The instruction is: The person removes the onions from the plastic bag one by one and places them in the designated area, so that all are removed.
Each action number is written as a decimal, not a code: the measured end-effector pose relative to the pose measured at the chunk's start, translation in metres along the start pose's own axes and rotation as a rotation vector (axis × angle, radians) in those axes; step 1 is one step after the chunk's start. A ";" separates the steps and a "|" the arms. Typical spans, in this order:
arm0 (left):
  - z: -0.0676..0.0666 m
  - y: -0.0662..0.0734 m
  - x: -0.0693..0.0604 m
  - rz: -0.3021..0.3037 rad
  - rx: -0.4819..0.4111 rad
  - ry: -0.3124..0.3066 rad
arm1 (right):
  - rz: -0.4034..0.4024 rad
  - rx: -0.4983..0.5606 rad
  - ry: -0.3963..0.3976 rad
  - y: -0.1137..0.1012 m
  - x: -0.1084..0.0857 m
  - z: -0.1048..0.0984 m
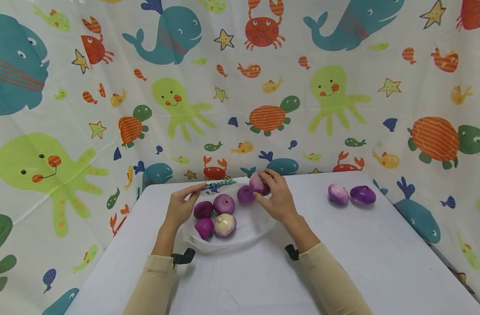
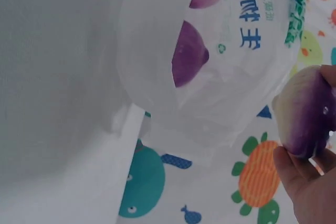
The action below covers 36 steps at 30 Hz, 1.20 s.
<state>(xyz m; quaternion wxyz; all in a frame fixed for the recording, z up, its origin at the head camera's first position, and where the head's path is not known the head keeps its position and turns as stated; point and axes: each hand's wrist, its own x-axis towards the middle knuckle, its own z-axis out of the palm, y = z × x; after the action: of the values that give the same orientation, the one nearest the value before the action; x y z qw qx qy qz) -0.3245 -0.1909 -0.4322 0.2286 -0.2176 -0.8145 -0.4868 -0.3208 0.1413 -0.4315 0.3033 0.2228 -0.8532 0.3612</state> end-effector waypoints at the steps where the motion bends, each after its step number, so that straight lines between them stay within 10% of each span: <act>1: 0.000 0.000 0.000 0.002 -0.001 0.002 | 0.000 -0.001 0.010 0.001 0.000 -0.001; 36: -0.001 -0.002 0.000 0.017 0.005 0.004 | 0.141 -0.047 0.040 0.028 0.004 -0.025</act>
<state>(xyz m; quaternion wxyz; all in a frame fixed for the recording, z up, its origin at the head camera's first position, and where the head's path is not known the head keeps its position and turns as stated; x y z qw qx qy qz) -0.3250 -0.1923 -0.4332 0.2348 -0.2230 -0.8133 -0.4834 -0.3315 0.1780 -0.4285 0.2991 0.1476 -0.8687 0.3661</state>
